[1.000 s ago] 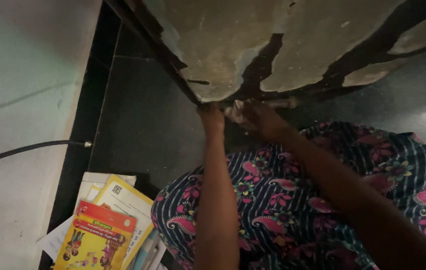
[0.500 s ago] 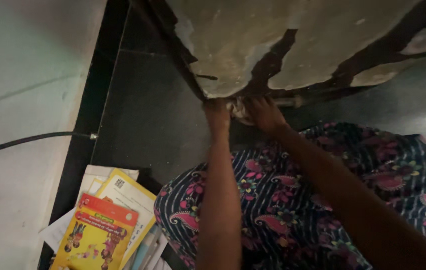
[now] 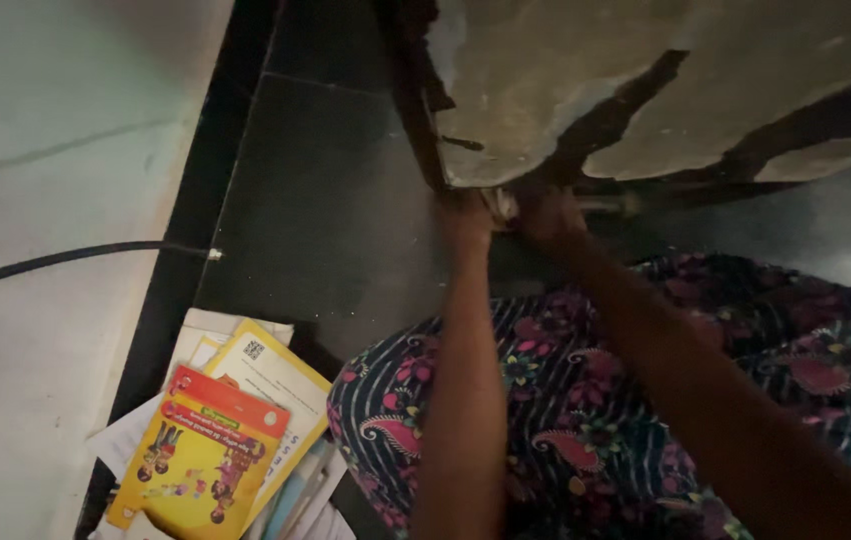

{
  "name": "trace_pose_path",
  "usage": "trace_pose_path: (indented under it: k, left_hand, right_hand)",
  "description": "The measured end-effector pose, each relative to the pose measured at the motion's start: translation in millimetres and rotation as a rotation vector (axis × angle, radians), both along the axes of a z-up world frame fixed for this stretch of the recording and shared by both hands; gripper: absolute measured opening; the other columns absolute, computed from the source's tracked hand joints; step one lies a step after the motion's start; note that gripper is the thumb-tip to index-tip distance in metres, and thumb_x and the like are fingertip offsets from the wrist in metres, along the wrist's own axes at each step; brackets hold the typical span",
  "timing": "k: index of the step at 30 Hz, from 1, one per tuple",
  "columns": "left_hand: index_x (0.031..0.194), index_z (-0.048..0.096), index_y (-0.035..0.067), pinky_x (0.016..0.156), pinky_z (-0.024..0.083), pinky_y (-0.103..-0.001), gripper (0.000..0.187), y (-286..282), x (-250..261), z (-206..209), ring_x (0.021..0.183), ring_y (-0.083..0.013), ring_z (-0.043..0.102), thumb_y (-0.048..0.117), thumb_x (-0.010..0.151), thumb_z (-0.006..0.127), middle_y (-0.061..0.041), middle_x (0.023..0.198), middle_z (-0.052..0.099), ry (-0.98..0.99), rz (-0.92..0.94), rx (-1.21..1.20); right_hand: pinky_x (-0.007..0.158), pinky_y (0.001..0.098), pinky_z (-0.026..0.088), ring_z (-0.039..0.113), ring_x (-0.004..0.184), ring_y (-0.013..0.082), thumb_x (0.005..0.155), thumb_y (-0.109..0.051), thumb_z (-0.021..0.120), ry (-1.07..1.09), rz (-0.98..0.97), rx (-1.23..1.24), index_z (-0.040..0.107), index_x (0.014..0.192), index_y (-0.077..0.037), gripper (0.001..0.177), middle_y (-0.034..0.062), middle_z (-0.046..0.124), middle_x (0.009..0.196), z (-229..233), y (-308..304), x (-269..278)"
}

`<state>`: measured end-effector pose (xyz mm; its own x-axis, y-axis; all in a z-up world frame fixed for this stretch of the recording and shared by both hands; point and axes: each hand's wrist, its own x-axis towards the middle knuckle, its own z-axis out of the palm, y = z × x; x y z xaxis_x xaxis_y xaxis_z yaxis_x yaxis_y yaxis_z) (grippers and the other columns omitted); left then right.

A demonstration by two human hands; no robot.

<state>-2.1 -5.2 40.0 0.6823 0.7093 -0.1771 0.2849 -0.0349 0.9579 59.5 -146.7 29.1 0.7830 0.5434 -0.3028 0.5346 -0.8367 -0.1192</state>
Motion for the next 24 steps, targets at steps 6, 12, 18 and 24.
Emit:
trace_pose_path:
  k: [6,12,18,24]
  left_hand:
    - [0.143,0.035,-0.021,0.106,0.038,-0.055,0.095,10.5,-32.0,56.7,0.129,-0.0544,0.045,0.027,0.077,0.083,-0.041,0.14,0.045,0.001,0.248,0.456]
    - [0.145,0.038,-0.019,0.115,0.041,-0.049,0.081,11.1,-27.0,49.5,0.133,-0.0495,0.052,0.022,0.086,0.076,-0.038,0.141,0.053,0.049,0.193,0.362]
    - [0.14,0.045,-0.013,0.107,0.048,-0.05,0.071,11.8,-21.6,55.1,0.127,-0.0492,0.058,0.019,0.085,0.077,-0.035,0.135,0.058,-0.073,0.206,0.361]
    - [0.138,0.054,-0.002,0.099,0.052,-0.05,0.059,7.2,-37.9,105.2,0.122,-0.0449,0.065,0.023,0.088,0.072,-0.026,0.129,0.068,0.012,0.047,0.125]
  right_hand:
    - [0.112,0.0641,0.029,0.047,0.135,0.0404,0.096,-0.049,0.057,-0.192,-0.056,-0.007,0.047,0.146,-0.007,0.066,0.0206,0.052,0.145,-32.1,16.7,-7.6]
    - [0.101,0.0614,0.039,0.057,0.12,0.044,0.095,-0.039,0.058,-0.156,0.018,0.31,0.06,0.131,-0.003,0.051,0.0265,0.06,0.131,-75.2,58.6,4.0]
    - [0.105,0.0623,0.036,0.051,0.126,0.0434,0.098,-0.039,0.055,-0.067,0.103,0.353,0.055,0.137,-0.003,0.053,0.026,0.054,0.139,-106.1,90.2,2.7]
    - [0.109,0.0632,0.033,0.045,0.133,0.0428,0.1,-0.039,0.052,-0.156,0.044,0.073,0.05,0.143,-0.003,0.056,0.0255,0.048,0.146,-110.5,42.9,12.7]
